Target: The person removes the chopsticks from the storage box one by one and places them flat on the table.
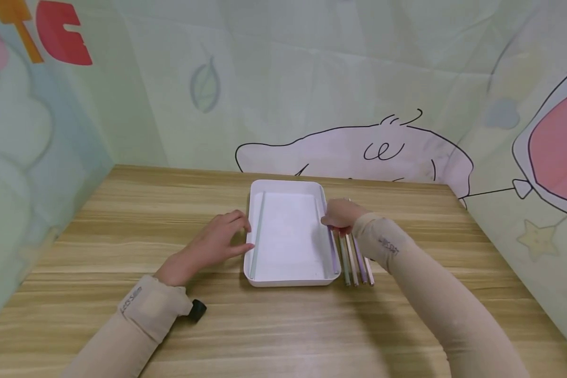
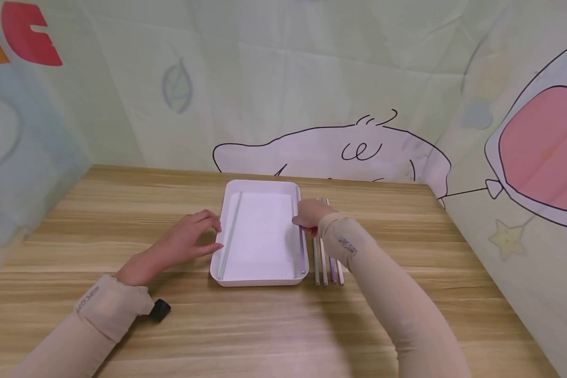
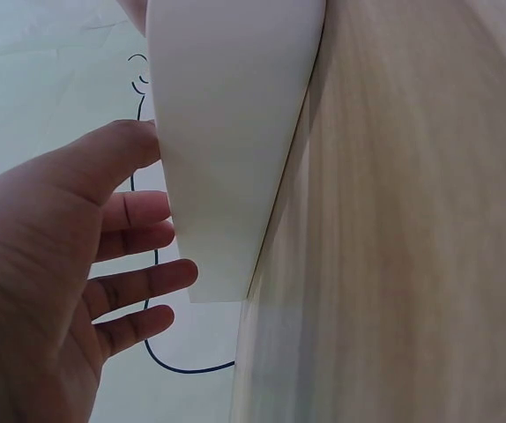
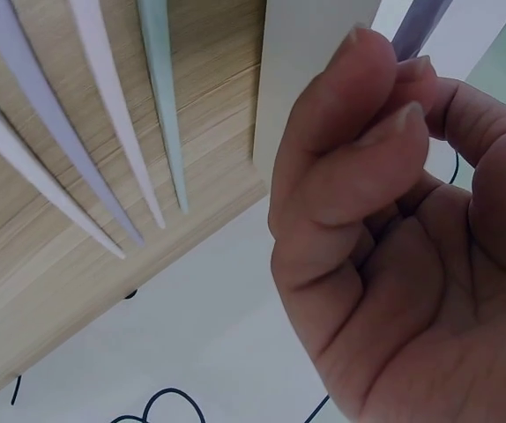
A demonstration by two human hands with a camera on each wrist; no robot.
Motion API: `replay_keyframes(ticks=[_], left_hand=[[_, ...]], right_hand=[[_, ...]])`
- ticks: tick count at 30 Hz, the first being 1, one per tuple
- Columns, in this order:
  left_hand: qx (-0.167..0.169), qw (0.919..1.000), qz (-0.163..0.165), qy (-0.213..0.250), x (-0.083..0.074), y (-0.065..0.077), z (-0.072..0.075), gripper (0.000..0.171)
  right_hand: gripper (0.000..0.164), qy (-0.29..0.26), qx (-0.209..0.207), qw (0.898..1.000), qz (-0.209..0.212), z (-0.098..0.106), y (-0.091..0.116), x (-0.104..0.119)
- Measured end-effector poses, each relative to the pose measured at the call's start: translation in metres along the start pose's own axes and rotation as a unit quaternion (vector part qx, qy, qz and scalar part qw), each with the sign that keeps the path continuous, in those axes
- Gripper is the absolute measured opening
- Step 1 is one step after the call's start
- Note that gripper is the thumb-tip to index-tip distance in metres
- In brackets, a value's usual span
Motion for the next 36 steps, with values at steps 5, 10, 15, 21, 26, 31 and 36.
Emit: replay_keyframes(ticks=[5, 10, 15, 21, 26, 31, 36], left_hand=[[0.002, 1.0, 0.003, 0.0, 0.0, 0.0, 0.0, 0.03], [0.003, 1.0, 0.006, 0.005, -0.001, 0.0, 0.0, 0.029], [0.001, 0.9999, 0.007, 0.008, 0.0, 0.001, 0.0, 0.03], [0.003, 0.9999, 0.007, 0.008, 0.001, 0.001, 0.0, 0.03], [-0.001, 1.0, 0.004, 0.008, 0.001, 0.001, 0.0, 0.03], [-0.003, 1.0, 0.005, 0.008, 0.002, 0.001, -0.001, 0.03], [-0.002, 0.9999, 0.006, 0.009, 0.002, 0.001, -0.001, 0.03]], right_hand=[[0.037, 0.012, 0.001, 1.0, 0.004, 0.0, 0.003, -0.005], [0.035, 0.01, -0.002, 1.0, 0.007, 0.001, 0.004, -0.011], [0.037, 0.003, -0.008, 1.0, 0.023, 0.0, 0.005, -0.017], [0.039, 0.005, -0.013, 0.999, 0.035, -0.001, 0.008, -0.026], [0.038, 0.043, -0.021, 0.998, 0.049, -0.003, 0.007, -0.036], [0.039, 0.051, -0.027, 0.998, 0.034, -0.006, 0.004, -0.046], [0.039, 0.055, -0.023, 0.998, 0.009, -0.009, 0.003, -0.056]])
Point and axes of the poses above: each hand's wrist, its own y-axis away from the middle knuckle, its own z-axis out of the back of the hand, x = y × z, the point moved 3 cm from there along -y, towards the middle knuckle, and after that the axes turned 5 degrees about y, right-handed, at the moved point
